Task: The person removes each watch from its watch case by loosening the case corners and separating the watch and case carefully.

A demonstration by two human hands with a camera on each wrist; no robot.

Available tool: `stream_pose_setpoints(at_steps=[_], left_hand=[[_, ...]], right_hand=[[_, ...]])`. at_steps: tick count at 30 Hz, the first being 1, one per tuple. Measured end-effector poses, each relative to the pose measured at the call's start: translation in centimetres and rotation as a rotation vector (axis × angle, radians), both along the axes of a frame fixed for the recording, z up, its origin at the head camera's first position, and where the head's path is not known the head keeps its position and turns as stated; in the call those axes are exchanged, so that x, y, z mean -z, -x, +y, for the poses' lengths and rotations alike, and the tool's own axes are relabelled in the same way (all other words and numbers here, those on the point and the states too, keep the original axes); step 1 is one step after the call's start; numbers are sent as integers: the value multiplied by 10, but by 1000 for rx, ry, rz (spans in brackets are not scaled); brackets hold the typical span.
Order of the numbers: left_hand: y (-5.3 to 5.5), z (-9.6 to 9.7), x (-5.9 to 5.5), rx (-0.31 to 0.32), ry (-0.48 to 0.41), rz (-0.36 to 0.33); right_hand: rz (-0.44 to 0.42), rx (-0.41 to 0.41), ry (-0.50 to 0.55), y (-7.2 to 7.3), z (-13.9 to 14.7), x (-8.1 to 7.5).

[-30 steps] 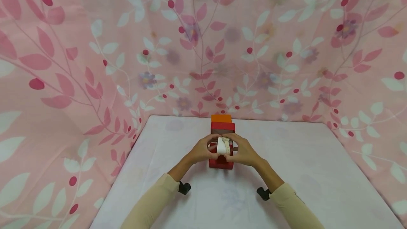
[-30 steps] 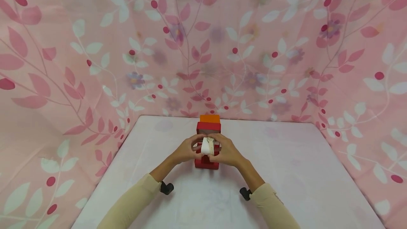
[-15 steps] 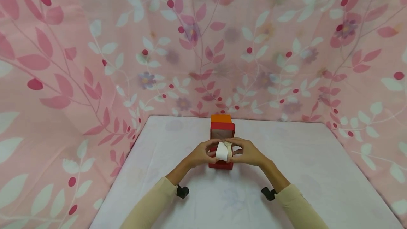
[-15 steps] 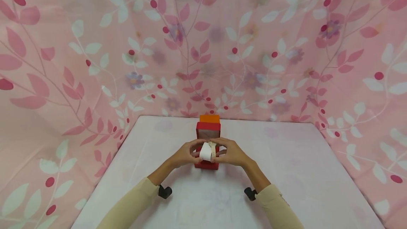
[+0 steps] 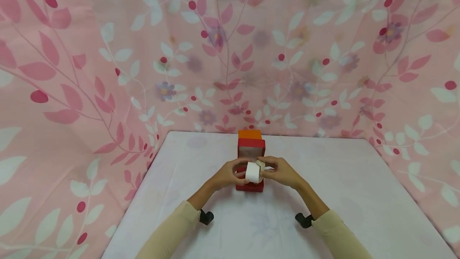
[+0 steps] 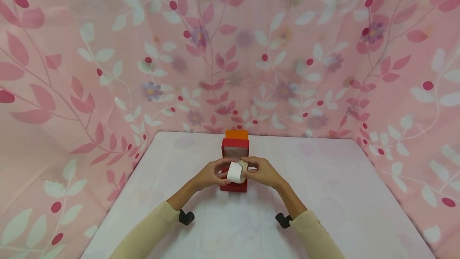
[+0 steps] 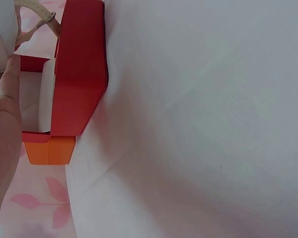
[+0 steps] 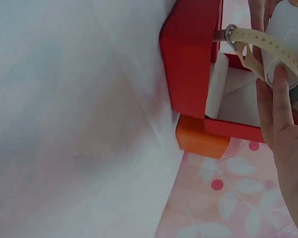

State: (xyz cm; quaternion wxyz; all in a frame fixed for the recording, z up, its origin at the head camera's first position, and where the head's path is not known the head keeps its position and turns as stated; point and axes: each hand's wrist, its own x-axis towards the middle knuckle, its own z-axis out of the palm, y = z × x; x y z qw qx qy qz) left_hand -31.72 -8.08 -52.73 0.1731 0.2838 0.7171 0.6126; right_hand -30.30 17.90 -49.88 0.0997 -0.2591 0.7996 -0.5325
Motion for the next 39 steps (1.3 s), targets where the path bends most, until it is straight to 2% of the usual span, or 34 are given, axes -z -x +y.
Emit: stream_pose_setpoints(at_steps=[6,12,20,27,33,39], left_hand=[[1,2,5,6,-25,-6],[3,4,11,2,-5,-3],[3,4,11,-7,-1,-31],[2,2,15,-37,39,-39],[2,-1,16,-40,12,-47],[5,-5,20,-76,22,9]], right_hand=[[-68,144,36,-2,-4,0],[-101,269,80,1,-3,-1],[-97,311,60,3,5,-10],[-123,313,35,4,14,-14],[-120,338,35,3,25,-16],[-98,365,22,4,28,-13]])
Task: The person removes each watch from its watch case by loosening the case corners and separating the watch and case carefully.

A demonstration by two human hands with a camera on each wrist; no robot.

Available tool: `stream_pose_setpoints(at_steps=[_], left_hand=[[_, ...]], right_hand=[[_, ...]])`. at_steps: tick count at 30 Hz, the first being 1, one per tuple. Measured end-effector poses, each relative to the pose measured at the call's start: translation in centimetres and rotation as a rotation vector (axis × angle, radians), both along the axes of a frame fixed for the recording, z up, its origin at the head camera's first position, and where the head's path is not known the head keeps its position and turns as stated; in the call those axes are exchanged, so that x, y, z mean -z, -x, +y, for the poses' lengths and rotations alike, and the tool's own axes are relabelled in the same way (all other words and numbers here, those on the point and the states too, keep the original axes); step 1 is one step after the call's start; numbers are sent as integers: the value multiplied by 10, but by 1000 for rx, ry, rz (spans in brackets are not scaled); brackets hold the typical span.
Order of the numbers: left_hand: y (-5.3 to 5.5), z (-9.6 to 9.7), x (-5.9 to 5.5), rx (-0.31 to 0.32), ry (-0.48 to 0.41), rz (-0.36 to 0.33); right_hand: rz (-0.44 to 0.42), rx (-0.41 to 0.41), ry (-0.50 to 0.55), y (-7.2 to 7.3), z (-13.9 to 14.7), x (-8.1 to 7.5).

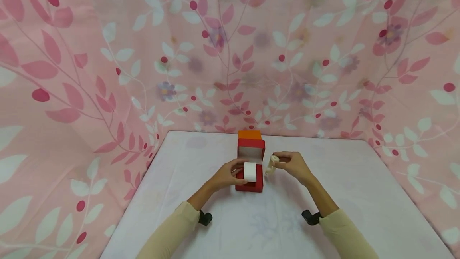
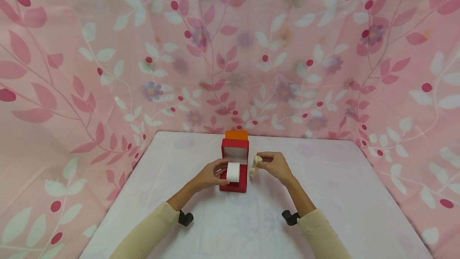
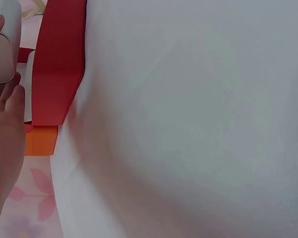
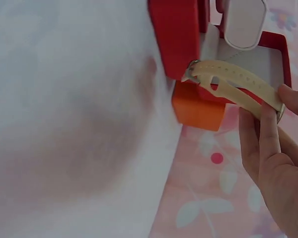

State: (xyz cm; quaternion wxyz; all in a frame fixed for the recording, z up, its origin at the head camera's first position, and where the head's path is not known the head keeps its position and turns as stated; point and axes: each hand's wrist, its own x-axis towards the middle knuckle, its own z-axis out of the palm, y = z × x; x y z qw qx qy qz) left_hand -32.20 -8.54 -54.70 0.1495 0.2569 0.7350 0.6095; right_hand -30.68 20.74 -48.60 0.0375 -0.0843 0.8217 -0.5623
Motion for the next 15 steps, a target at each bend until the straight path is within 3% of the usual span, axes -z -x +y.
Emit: stream_pose_setpoints(at_steps=[10,15], left_hand=[[1,-2,6,-24,74,54],[2,-1,7,-26,81,77]], right_hand=[[-60,33,-52,3,-4,30],[-59,37,-59,5,-4,37]])
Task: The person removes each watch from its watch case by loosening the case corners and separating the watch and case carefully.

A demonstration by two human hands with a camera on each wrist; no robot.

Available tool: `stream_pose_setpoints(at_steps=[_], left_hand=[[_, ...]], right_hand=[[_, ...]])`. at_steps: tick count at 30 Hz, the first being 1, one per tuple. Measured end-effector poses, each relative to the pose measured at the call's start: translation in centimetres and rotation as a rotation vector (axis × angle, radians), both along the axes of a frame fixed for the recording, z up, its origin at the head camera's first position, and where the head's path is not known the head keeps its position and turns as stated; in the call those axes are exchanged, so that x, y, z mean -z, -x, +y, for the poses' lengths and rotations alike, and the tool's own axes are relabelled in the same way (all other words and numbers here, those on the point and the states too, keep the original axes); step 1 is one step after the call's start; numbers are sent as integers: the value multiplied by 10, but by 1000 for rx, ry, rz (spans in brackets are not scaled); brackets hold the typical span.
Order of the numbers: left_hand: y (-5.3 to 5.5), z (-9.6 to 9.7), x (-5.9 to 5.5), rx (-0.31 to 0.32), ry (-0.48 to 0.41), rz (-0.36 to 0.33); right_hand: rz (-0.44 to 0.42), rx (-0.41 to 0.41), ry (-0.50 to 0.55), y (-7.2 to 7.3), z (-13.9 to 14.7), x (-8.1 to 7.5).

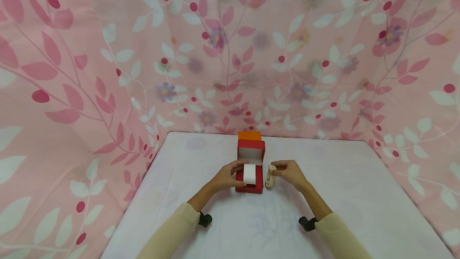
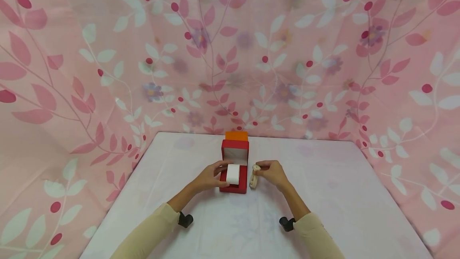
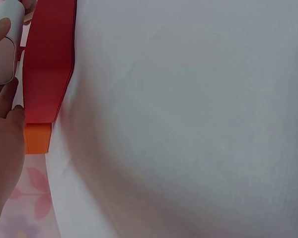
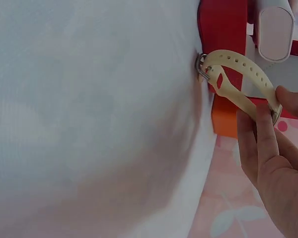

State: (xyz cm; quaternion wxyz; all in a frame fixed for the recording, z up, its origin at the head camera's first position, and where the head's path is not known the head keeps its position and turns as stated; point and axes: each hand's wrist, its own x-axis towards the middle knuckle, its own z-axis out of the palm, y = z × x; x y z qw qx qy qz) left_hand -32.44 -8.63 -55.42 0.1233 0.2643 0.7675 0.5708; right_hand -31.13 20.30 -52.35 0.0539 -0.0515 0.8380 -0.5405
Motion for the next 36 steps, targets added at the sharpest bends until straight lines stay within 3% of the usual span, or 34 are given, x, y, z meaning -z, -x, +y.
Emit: stream_pose_setpoints(at_steps=[7,17,27,36], left_hand=[[0,-1,1,-5,-1,0],[-3,0,3,1,7,28],[-2,-1,6,9,10,61],[-3,-5,0,31,9,63]], right_hand=[[12,18,4,2,-4,12],[44,48,-84,6,-12,34],[103,19,-174,9,-14,38],[168,10,-264,12,-15,36]])
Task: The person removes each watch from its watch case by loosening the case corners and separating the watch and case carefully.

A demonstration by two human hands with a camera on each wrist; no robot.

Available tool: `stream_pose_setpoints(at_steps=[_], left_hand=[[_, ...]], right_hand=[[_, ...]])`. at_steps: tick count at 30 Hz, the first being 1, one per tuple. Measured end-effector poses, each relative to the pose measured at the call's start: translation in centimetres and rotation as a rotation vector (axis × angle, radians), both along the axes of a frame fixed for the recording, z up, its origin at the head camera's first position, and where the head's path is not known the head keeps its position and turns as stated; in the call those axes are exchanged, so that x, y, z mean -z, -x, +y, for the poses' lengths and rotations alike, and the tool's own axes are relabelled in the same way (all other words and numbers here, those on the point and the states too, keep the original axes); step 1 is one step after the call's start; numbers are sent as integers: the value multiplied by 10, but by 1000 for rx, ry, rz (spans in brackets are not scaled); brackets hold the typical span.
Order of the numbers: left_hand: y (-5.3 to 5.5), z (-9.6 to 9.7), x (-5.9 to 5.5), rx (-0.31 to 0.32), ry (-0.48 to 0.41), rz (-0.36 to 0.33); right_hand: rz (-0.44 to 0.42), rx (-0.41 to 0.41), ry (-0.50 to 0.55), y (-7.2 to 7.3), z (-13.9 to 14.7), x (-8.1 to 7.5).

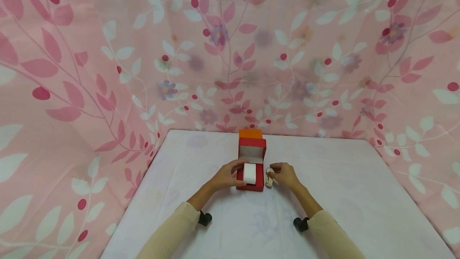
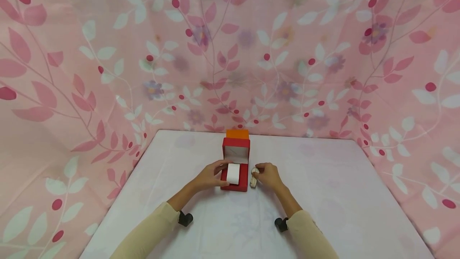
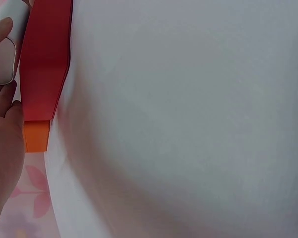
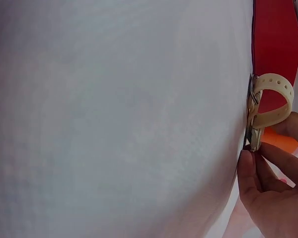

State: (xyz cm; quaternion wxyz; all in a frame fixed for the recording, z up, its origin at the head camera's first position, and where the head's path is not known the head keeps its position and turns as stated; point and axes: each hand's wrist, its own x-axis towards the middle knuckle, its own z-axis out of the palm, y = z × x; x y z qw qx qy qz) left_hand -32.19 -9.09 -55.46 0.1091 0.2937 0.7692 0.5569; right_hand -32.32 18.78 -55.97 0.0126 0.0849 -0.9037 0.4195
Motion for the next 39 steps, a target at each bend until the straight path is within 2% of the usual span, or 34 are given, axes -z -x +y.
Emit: stream_pose_setpoints(at_steps=[5,11,14,20,23,26,33,36,39], left_hand=[[0,0,0,-1,-11,-13],[1,0,1,14,-35,-15],[1,0,1,16,-41,-10],[2,0,0,5,-65,-26],[3,0,2,4,-80,-37],[5,1,3,2,-90,-26],[8,7,6,-32,-41,78],[7,8,6,-46,1,86],[7,7,6,-78,86,92]], right_hand=[[24,5,-24,1,-1,-3],[10,16,-21,2,0,-6],[36,25,-19,2,2,-11],[208,56,21,4,3,-23],[298,36,68,3,0,-31],[345,-8,91,1,-4,-39],[339,-32,102,-1,-8,-45],[315,-26,100,-3,-6,-42],[294,-22,101,-5,-5,-39]])
